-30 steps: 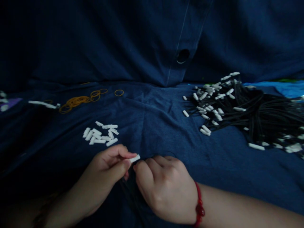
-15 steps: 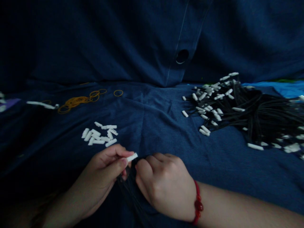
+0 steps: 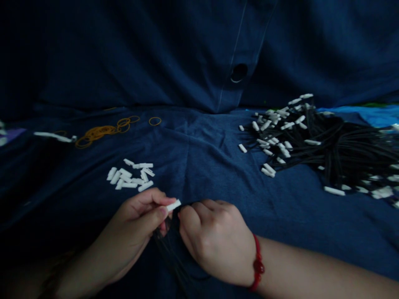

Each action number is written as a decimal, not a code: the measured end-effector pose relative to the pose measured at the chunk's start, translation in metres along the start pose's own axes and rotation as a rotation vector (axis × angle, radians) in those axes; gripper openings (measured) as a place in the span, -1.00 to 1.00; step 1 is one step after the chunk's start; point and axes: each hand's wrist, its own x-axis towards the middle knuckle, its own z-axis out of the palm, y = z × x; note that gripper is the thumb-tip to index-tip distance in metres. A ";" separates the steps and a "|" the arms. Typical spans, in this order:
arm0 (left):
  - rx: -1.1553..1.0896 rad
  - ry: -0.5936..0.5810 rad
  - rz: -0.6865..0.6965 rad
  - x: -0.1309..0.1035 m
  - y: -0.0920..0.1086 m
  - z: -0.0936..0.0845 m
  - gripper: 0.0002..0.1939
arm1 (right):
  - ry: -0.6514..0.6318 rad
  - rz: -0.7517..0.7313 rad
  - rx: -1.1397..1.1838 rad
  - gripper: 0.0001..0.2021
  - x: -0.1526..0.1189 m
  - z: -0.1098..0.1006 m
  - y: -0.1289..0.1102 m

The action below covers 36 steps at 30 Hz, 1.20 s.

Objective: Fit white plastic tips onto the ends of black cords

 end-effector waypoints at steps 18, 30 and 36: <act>-0.136 0.029 -0.040 0.001 0.010 0.002 -0.92 | -0.134 0.111 0.281 -0.60 0.006 -0.043 0.016; -0.107 0.038 -0.016 0.002 0.010 0.003 -0.91 | 0.003 -0.047 0.152 -0.64 0.000 -0.032 -0.010; -0.112 0.014 0.000 0.001 0.008 0.001 -0.92 | -0.038 -0.062 0.154 -0.68 0.000 -0.034 -0.013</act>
